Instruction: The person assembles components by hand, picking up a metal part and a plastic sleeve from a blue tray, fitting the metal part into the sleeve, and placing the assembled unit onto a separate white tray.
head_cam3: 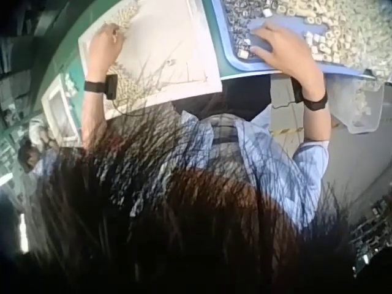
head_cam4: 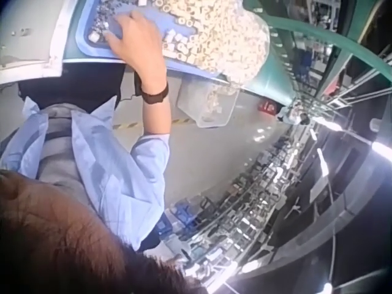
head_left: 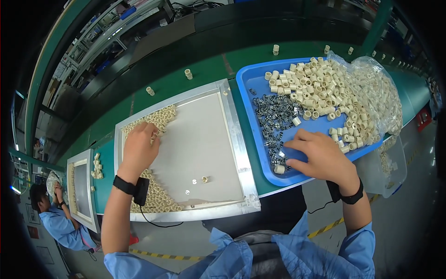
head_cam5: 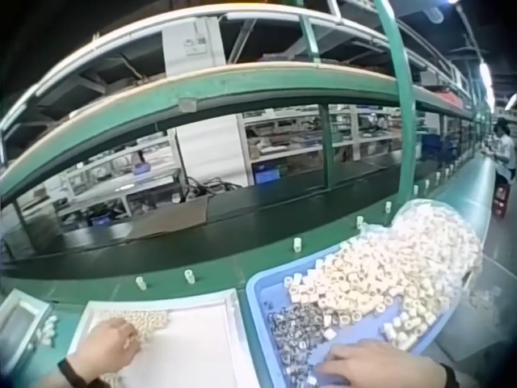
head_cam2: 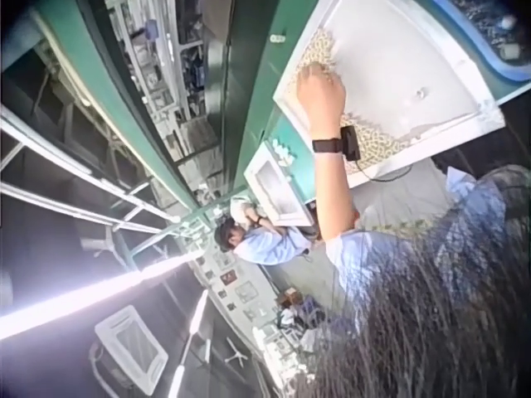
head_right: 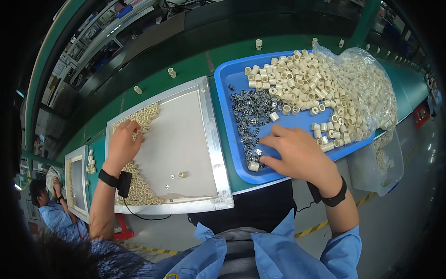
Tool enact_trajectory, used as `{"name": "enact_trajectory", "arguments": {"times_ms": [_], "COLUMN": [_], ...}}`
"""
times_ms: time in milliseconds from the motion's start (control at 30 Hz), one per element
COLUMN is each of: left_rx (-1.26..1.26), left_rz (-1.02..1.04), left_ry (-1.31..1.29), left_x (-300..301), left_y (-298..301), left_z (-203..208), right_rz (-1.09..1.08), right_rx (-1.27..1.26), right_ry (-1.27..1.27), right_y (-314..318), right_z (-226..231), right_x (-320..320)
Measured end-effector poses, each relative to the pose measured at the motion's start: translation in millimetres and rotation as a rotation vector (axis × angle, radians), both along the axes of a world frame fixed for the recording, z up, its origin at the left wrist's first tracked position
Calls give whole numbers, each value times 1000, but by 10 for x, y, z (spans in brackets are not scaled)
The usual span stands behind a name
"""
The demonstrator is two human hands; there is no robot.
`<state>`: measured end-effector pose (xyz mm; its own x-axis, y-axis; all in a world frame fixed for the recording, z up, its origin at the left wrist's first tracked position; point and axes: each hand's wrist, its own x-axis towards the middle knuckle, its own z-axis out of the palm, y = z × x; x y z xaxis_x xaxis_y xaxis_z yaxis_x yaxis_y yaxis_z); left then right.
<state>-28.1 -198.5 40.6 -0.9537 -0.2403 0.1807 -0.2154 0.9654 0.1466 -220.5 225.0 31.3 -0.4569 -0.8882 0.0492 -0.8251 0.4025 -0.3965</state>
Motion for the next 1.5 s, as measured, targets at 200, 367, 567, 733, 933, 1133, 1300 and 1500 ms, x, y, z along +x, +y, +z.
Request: {"name": "enact_trajectory", "arguments": {"times_ms": [200,367,567,733,933,1133,1300,1500], "left_rx": [-147,-167,-120,-53,-67,-45,395,1097], "left_rz": [30,80,81,80,61,21,-16,-130], "left_ry": [133,62,163,176,173,248,312,353], "left_x": [-138,-211,-254,-302,-302,-290,-94,273], "left_y": [14,-190,-77,-55,-88,-20,416,1659], "left_z": [-232,-451,-401,-436,-484,-376,7,231], "right_rz": [64,81,32,-37,-72,-45,27,140], "right_rx": [-5,-19,-174,-251,-267,-380,-470,-613], "right_ry": [-82,-211,-211,-300,-361,-420,-272,-315], "right_y": [-83,-79,-47,-18,-27,-32,-37,-7], "right_z": [-123,-152,-199,-221,-205,-246,-204,5], "right_x": [-2,-13,-73,-76,-69,-56,-75,240]}}
